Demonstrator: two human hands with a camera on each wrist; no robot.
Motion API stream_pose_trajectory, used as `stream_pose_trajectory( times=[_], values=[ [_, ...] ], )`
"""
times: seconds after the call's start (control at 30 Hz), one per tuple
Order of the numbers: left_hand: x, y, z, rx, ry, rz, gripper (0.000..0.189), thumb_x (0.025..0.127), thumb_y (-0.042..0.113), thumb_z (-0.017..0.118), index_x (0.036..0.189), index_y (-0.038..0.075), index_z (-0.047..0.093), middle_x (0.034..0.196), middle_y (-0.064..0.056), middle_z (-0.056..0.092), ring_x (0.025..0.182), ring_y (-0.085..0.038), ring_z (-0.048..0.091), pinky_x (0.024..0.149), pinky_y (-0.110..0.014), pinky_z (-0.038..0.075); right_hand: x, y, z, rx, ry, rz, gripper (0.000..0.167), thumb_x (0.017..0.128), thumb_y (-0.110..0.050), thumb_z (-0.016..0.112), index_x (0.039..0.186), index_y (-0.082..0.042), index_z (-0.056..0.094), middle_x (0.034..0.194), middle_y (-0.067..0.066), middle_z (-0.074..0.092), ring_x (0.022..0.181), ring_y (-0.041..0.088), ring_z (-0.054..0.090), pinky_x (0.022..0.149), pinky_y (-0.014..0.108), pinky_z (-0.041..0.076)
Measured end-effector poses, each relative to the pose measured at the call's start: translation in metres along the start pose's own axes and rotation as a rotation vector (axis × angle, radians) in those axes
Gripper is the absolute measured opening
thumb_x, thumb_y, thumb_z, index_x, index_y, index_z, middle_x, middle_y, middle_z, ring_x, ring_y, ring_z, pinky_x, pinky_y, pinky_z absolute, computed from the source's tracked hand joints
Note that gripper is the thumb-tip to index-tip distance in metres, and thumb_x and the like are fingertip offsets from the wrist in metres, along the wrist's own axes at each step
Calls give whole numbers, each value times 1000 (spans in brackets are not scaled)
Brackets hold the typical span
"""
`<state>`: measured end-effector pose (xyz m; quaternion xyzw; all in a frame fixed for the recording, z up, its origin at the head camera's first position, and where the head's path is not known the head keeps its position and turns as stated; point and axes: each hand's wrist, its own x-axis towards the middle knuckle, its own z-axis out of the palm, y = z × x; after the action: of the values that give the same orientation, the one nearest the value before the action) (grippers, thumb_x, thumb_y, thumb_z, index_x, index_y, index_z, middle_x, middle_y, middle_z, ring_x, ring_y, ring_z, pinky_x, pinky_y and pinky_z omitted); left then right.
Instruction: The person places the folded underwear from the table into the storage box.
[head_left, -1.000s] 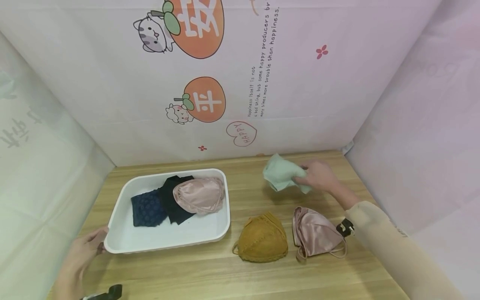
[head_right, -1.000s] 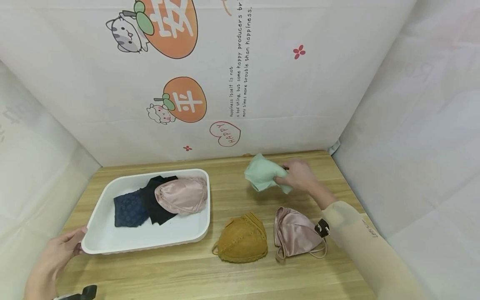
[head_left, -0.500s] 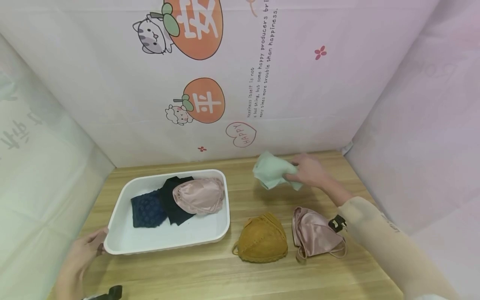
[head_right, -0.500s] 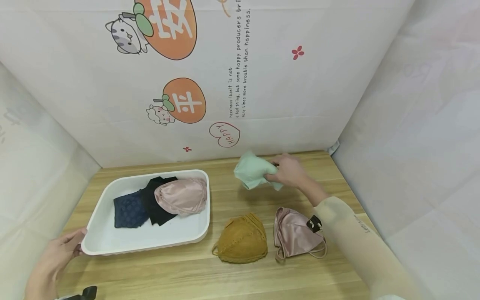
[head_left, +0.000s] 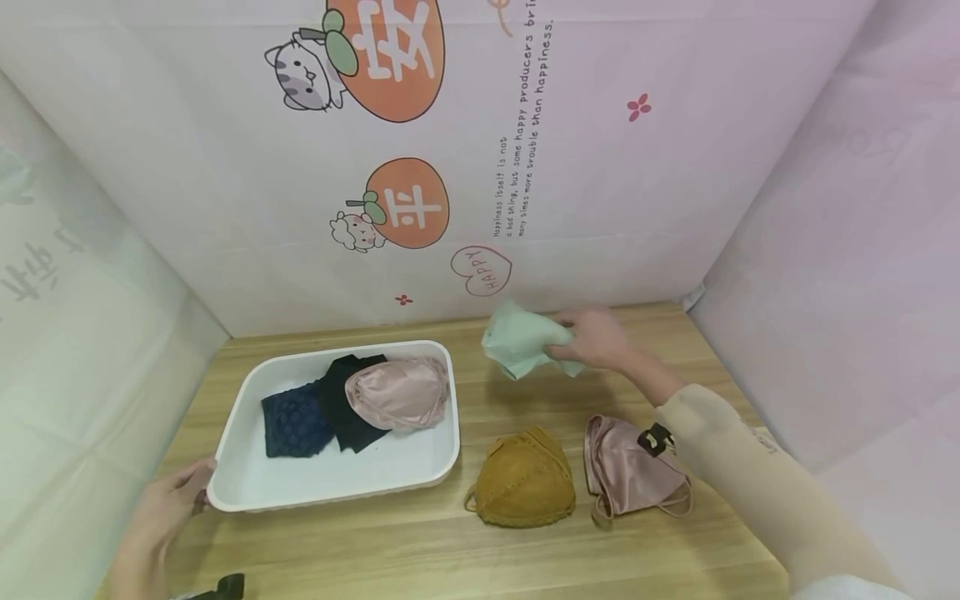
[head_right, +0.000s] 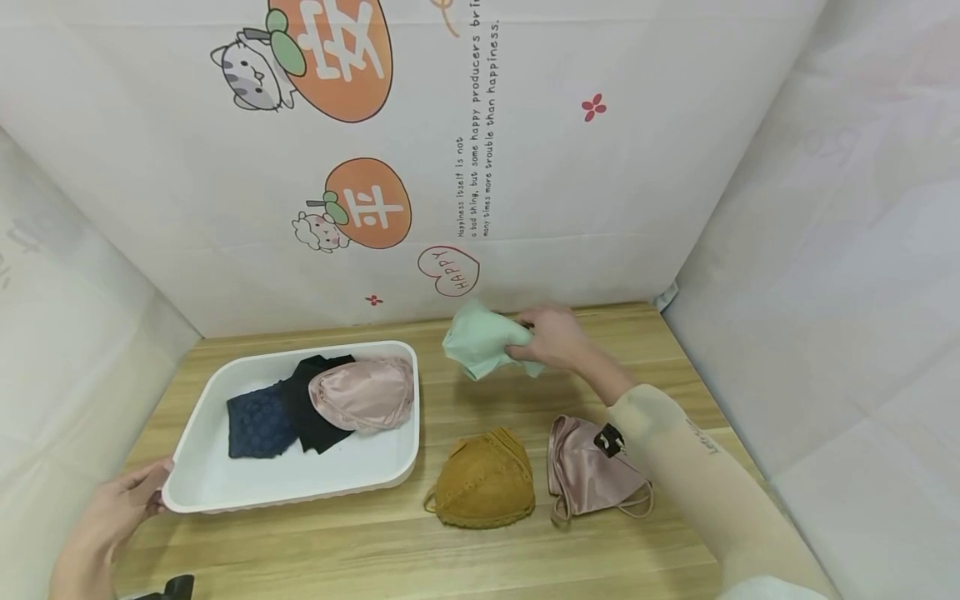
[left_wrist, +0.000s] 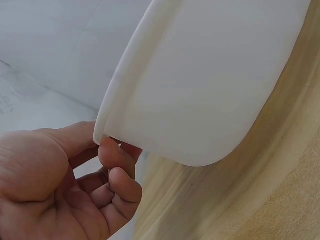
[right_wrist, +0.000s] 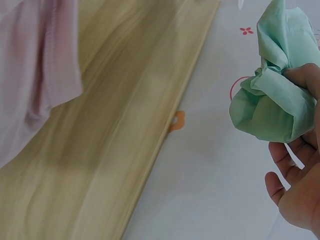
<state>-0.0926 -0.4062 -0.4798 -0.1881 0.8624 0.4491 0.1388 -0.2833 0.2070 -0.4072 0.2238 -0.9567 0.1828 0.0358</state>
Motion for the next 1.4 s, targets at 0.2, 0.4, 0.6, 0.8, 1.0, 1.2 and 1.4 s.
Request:
stream_pose_trajectory(
  times=[0.2, 0.4, 0.6, 0.8, 1.0, 1.2, 1.4],
  values=[
    [0, 0, 0, -12, -3, 4, 79, 102, 58, 41, 150, -5, 34, 101, 14, 66, 87, -1, 61, 78, -20, 56, 7, -11, 0, -7, 4, -27, 43, 75, -46, 79, 104, -15, 76, 93, 0, 70, 86, 18, 57, 71, 31, 48],
    [1, 0, 0, -17, -8, 14, 79, 103, 57, 40, 150, -5, 33, 101, 15, 66, 87, 0, 62, 78, -20, 56, 13, -19, 0, -16, 15, -52, 42, 76, -46, 79, 103, -15, 76, 93, -1, 72, 87, 19, 58, 74, 32, 47],
    [-1, -1, 0, -19, -3, 9, 79, 102, 57, 41, 150, -6, 34, 99, 14, 66, 87, -2, 62, 78, -21, 56, 18, -29, 0, -26, 19, -76, 39, 75, -46, 79, 98, -15, 75, 90, -2, 71, 84, 17, 57, 75, 32, 46],
    [0, -1, 0, -20, 5, 11, 79, 102, 58, 43, 149, -5, 35, 99, 15, 66, 86, -1, 62, 78, -20, 57, 22, -38, -1, -22, 27, -100, 40, 74, -45, 79, 99, -14, 75, 86, -3, 70, 80, 16, 55, 73, 31, 45],
    [1, 1, 0, -26, 6, 15, 78, 102, 57, 43, 149, -6, 35, 100, 16, 66, 86, 0, 62, 78, -21, 57, 26, -47, -1, -5, 6, -106, 46, 75, -45, 80, 111, -16, 75, 90, -3, 71, 83, 16, 56, 79, 33, 45],
    [0, 1, 0, -18, -3, 25, 79, 102, 57, 42, 149, -6, 36, 99, 16, 66, 87, -2, 62, 78, -20, 57, 32, -56, 0, -6, 6, -124, 43, 76, -45, 80, 108, -17, 75, 90, -4, 71, 84, 16, 57, 79, 33, 46],
    [1, 1, 0, -20, 3, 19, 78, 103, 56, 42, 148, -6, 36, 98, 16, 67, 86, -2, 62, 78, -20, 57, 38, -67, 2, -18, 11, -159, 38, 76, -45, 79, 102, -17, 75, 85, -5, 69, 80, 15, 56, 75, 31, 46]
  ],
)
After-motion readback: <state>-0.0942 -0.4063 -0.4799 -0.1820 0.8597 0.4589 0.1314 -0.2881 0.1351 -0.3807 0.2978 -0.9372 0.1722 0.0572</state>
